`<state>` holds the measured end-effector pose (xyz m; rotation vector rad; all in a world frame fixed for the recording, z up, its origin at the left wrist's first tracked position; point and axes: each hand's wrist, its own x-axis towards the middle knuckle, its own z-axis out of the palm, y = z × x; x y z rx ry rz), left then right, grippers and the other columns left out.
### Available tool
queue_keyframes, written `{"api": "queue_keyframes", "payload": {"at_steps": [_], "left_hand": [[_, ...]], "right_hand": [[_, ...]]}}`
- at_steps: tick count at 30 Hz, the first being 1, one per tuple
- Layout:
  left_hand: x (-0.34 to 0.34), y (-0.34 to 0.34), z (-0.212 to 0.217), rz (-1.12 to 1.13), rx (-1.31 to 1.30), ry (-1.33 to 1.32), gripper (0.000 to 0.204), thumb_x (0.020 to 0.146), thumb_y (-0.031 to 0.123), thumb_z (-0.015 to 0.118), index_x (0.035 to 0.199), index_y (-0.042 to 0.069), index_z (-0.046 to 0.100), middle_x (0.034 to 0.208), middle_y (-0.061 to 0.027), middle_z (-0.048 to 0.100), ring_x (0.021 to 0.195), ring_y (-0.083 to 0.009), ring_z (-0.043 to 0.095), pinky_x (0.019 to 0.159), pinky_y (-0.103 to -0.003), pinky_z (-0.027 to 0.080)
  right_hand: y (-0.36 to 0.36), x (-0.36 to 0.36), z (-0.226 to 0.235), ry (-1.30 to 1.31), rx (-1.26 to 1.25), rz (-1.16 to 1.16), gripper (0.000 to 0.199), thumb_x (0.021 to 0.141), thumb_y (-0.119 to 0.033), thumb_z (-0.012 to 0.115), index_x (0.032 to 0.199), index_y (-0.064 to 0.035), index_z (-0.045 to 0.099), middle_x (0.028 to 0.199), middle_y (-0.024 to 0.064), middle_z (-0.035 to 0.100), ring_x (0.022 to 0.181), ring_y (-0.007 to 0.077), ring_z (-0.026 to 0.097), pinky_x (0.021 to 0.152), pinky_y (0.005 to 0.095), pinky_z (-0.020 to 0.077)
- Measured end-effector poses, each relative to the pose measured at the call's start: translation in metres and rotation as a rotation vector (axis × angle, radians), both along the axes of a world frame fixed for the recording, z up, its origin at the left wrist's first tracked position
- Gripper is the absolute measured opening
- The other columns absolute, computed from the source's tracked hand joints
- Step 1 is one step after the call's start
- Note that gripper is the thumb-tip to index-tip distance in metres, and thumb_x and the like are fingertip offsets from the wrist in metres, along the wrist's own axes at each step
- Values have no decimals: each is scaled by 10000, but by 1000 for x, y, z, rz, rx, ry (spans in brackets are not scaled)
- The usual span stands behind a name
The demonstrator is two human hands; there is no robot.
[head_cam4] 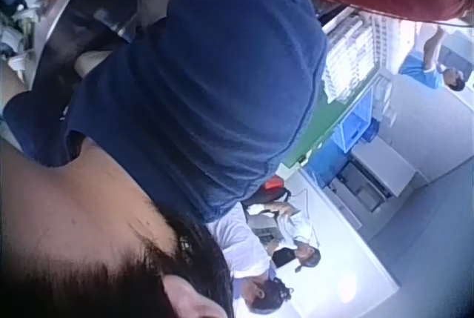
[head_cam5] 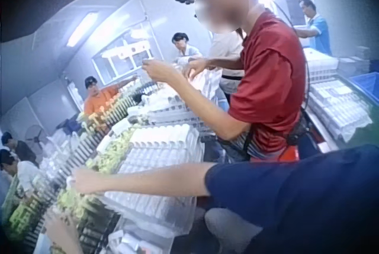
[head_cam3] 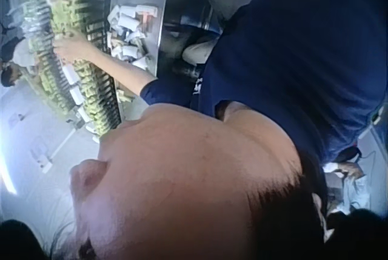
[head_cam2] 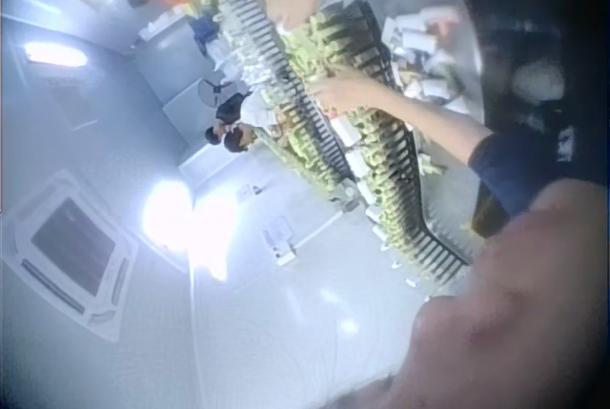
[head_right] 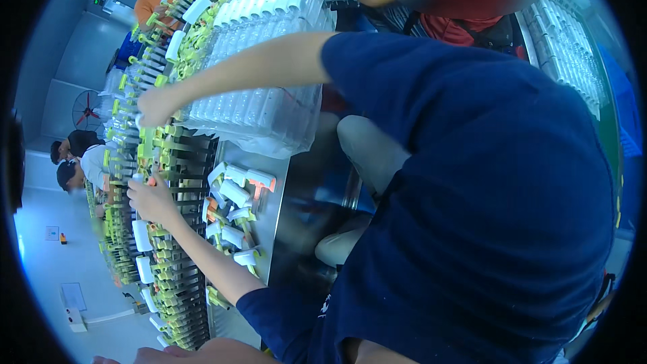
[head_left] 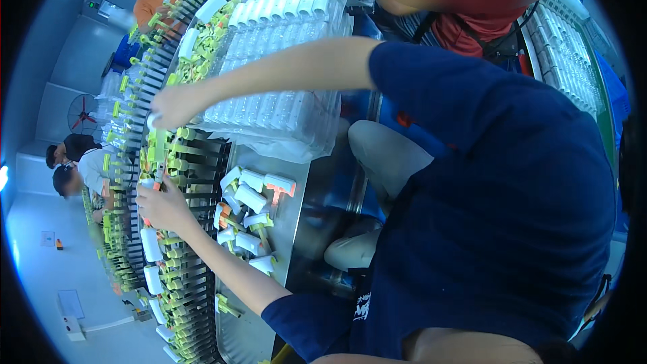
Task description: Taking manufactured items from a circular conveyor belt and packing them into plastic trays.
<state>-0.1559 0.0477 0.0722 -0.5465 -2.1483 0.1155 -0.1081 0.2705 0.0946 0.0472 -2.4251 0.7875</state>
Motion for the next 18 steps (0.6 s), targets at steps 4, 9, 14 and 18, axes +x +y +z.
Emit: {"api": "queue_keyframes", "payload": {"at_steps": [4,9,14,18], "left_hand": [[24,-33,-16,-189,131,202,564,800,301,704,1236,10,496,1201,-151,544,1092,-339,525,891,-461,444],[90,-67,-44,-377,288,84,280,871,165,602,1075,-23,564,1085,-158,570,1012,-340,542,849,-446,429],[109,-46,-73,-580,374,-112,145,873,111,591,932,-22,591,892,-161,576,853,-342,553,760,-446,440],[136,1,-70,-810,307,-282,122,880,100,580,914,-13,606,889,-165,590,866,-343,571,755,-439,454]], "right_hand": [[-64,-49,-3,34,-143,-70,345,802,-233,545,846,93,650,823,282,655,828,429,655,759,471,534],[-137,-72,5,48,-26,140,189,694,-126,608,701,51,672,721,258,651,719,402,665,648,450,545],[-153,-96,-27,76,326,88,186,688,-196,661,807,-59,704,744,152,679,700,332,673,581,442,537],[-156,-99,-15,49,411,258,410,731,-207,641,1103,-45,577,826,153,666,730,348,655,543,510,501]]}}
